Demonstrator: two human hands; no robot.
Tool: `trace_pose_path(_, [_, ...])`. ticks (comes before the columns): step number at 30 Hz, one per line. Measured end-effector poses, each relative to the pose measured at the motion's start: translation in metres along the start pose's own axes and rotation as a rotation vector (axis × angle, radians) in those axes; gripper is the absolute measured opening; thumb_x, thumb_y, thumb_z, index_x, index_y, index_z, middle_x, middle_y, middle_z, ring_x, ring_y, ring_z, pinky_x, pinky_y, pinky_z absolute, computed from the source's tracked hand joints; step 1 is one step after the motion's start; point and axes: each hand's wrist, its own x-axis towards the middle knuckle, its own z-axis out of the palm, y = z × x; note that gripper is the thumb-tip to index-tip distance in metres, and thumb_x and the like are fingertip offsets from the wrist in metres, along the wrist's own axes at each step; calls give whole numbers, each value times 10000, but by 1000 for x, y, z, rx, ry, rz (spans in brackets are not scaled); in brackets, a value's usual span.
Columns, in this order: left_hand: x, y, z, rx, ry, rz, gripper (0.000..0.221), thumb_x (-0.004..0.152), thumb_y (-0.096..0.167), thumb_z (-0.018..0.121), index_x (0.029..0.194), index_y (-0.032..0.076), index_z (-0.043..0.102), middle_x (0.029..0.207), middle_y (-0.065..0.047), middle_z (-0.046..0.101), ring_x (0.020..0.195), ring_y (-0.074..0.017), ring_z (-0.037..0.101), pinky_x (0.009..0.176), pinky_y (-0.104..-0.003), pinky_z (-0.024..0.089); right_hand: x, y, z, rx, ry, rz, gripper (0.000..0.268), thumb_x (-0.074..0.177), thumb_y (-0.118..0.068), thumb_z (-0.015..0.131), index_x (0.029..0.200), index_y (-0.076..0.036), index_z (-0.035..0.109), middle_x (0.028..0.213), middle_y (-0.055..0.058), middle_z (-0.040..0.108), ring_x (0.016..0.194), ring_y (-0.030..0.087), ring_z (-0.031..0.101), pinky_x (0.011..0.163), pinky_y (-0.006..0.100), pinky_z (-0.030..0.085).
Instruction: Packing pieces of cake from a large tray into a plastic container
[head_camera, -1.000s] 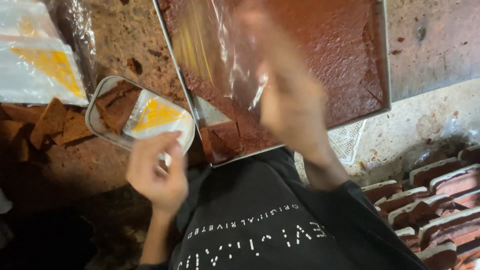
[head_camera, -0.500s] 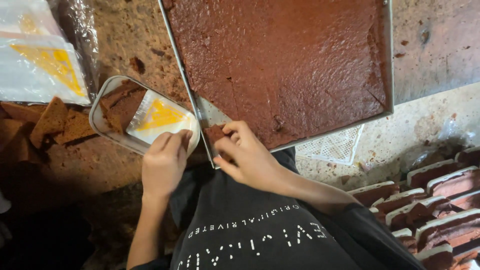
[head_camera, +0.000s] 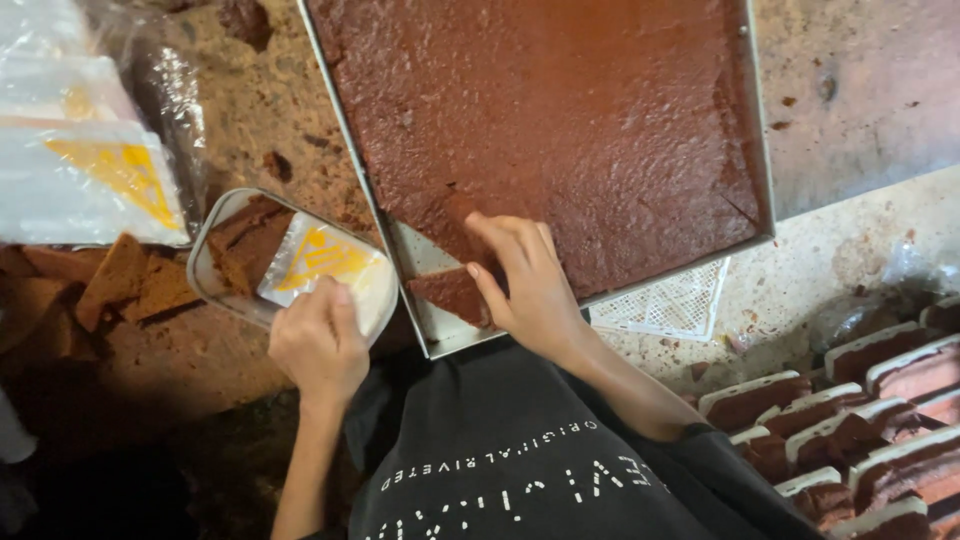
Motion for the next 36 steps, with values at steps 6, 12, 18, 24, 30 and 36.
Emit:
trace_pose_path(6, [13,33,-40,-376,-364,-471,187,847,14,594,978,68,472,929,-265,642,808,-489,709,652,-474,570,-2,30,19,891,87,328,557,984,33,528,1425,-84,208,1301,150,476,863,116,613,675,196,504])
trace_pose_path(12, [25,45,-56,-334,-383,-255,178,840,-17,704,974,82,765,1177,-134,748,780,-332,724,580,-382,571,-10,-24,19,693,-52,158,462,765,44,742,1140,-56,490,1141,125,521,1135,325,570,992,414,430])
trace_pose_path(18, [34,85,-53,-281,98,38,636,729,-110,865,1325,-17,664,1333,-197,657,1204,-366,664,998,-414,552,7,-80,10,439,113,-232,350,935,-73,747,1276,-12,695,1304,198,664,1157,370,708,943,424,609])
trace_pose_path(24, [43,111,-55,-185,190,30,472,915,-101,761,1359,29,673,1314,-149,678,1192,-342,687,962,-424,585,14,-77,-29,315,143,-255,239,892,37,724,1110,-49,774,1154,148,734,987,311,768,834,365,647])
trace_pose_path(30, [50,123,-51,-248,225,68,397,928,-53,771,1312,11,688,1344,-156,669,1221,-354,681,1011,-417,573,16,-71,-28,250,74,-401,144,933,2,690,1068,20,739,1026,217,699,892,401,734,781,451,640])
trace_pose_path(36, [56,119,-53,-437,189,49,488,868,-95,772,1331,-14,644,1334,-209,647,1222,-434,655,992,-489,570,22,-60,-37,412,109,-379,223,843,57,766,1059,4,765,1050,207,721,894,385,748,792,440,636])
